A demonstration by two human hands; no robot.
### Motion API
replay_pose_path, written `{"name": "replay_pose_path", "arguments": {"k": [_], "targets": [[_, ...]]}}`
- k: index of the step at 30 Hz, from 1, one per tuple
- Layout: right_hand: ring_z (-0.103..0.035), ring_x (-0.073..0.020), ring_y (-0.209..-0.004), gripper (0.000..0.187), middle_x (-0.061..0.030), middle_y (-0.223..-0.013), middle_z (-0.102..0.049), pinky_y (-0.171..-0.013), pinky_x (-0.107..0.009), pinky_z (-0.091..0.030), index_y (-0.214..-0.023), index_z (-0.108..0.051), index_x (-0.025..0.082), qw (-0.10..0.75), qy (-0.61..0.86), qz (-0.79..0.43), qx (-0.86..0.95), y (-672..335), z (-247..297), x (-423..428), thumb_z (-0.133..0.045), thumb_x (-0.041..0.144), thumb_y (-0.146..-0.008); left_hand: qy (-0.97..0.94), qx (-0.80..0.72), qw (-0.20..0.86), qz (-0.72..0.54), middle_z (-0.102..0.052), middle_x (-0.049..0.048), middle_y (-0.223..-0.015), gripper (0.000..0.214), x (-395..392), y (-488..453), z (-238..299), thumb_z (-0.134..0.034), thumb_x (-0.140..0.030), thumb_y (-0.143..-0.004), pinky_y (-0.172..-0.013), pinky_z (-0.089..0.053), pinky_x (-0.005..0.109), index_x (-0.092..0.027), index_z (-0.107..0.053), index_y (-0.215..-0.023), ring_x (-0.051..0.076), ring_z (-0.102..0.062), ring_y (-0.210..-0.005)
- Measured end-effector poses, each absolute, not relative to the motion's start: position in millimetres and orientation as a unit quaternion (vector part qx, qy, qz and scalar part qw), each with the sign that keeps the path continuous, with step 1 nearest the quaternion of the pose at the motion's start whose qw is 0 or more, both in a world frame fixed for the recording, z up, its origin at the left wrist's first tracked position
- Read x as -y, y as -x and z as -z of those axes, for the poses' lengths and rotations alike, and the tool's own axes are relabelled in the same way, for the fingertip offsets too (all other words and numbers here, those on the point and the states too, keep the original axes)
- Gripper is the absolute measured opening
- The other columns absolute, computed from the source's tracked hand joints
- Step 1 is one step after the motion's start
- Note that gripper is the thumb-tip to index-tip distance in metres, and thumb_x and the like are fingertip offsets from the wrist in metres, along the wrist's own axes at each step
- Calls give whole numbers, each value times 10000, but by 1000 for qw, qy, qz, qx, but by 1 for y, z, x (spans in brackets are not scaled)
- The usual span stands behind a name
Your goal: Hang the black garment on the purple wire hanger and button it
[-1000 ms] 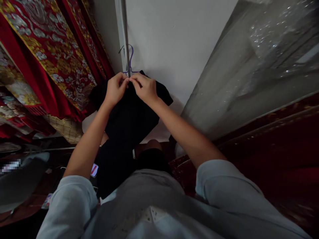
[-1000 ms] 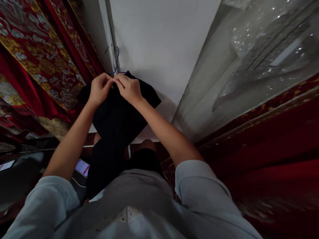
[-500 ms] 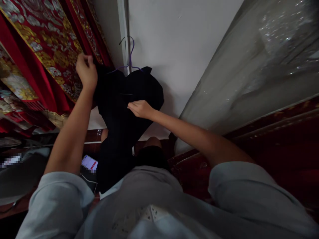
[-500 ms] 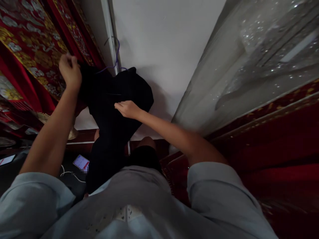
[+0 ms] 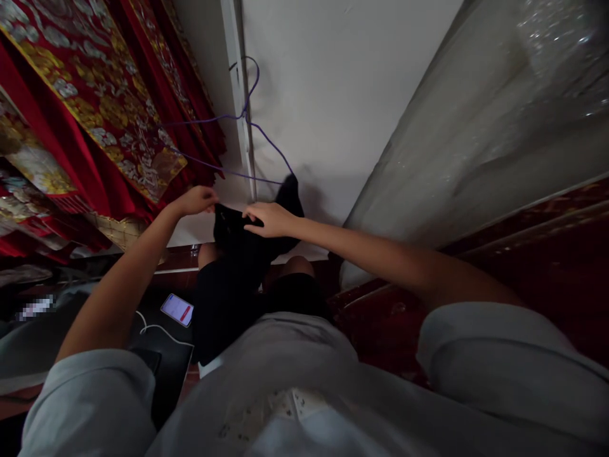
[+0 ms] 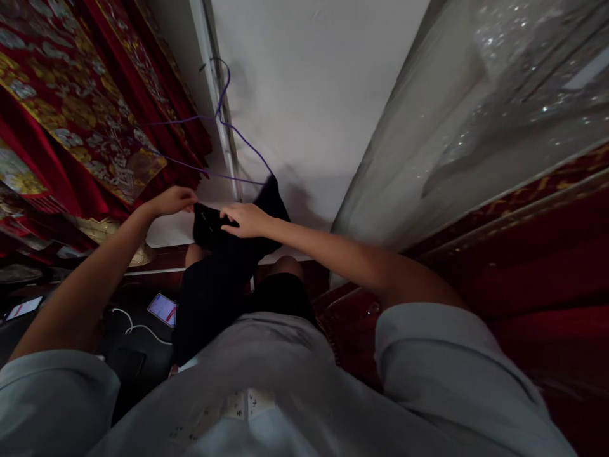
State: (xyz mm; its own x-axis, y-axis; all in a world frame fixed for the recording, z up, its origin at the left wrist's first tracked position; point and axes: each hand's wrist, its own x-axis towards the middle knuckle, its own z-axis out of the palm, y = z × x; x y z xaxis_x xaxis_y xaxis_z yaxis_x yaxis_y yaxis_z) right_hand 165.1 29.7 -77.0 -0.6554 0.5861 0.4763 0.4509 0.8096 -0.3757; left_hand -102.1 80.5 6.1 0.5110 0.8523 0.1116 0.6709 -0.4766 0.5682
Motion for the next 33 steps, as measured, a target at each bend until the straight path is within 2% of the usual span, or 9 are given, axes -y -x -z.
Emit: {"name": "replay_pose_path", "arguments": {"k": [4, 8, 11, 14, 18, 23, 26, 30, 33], "targets": [[-652, -293, -1124, 581, -136, -1237, -690, -1018, -464, -538, -1274, -603, 184, 349, 332, -328, 813, -148, 57, -29, -767, 529, -836, -843, -391, 268, -253, -707, 42, -819, 213, -61, 58, -27, -556, -321, -1038, -808, -595, 329, -158, -632, -925, 175, -696, -789], [-664, -264, -974, 340, -89, -975, -699, -924, -445, -568, -990, -624, 209, 456, 329, -499, 659, -131, 26, -28, -665, 529, -882, -845, -341, 190, -366, -723, 117, -1078, 327, -47, 27, -40, -526, -475, -1045, -977, -545, 390, -177, -662, -1055, 251, -679, -1088], [-622, -231, -765, 237, -69, -773, -631, -727, -396, -551, -800, -560, 207, 460, 339, -569, 591, -135, -2, -28, -570, 430, -881, -835, -352, 241, -347, -710, 120, -1251, 513, -39, 27, -34, -302, -567, -1092, -1032, -510, 387, -226, -644, -1266, 266, -604, -1285], [-599, -230, -749, 199, -57, -698, -567, -712, -373, -519, -686, -512, 204, 435, 386, -461, 671, -158, -26, -38, -571, 319, -837, -841, -387, 341, -161, -764, 123, -1049, 705, -32, 45, -14, -138, -600, -1079, -930, -529, 363, -194, -708, -1171, 280, -680, -1132], [-620, -262, -952, 181, -72, -794, -607, -944, -398, -487, -689, -511, 208, 452, 478, -141, 740, -194, -28, -74, -567, 205, -861, -876, -440, 190, 53, -766, 102, -887, 465, -34, 92, 7, -537, -590, -947, -819, -502, 314, -170, -735, -936, 249, -694, -859], [-650, -266, -979, 126, -112, -977, -710, -894, -382, -493, -854, -628, 209, 361, 567, -106, 733, -209, 11, -108, -528, 214, -929, -855, -510, 58, 77, -756, 107, -898, 338, -50, 154, -8, -464, -375, -985, -745, -460, 284, -159, -716, -923, 214, -673, -802], [-655, -271, -918, 208, -123, -920, -715, -832, -379, -488, -820, -652, 207, 321, 587, -90, 737, -216, 24, -106, -562, 338, -954, -838, -537, 14, 98, -756, 131, -911, 329, -50, 168, -19, -441, -311, -984, -754, -467, 305, -146, -723, -938, 242, -692, -828], [-630, -250, -809, 273, -115, -804, -681, -752, -367, -460, -755, -645, 190, 321, 611, -30, 723, -241, 14, -94, -581, 388, -932, -830, -550, -30, 89, -772, 163, -1098, 373, -39, 148, -22, -407, -272, -1019, -888, -510, 335, -147, -747, -1106, 295, -731, -1040], [-618, -258, -814, 225, -116, -793, -673, -744, -372, -440, -763, -661, 179, 300, 640, 18, 707, -263, -5, -86, -626, 368, -879, -796, -596, -103, 41, -747, 221, -1185, 428, -33, 116, -27, -362, -229, -1042, -928, -542, 439, -142, -705, -1283, 374, -723, -1126]]}}
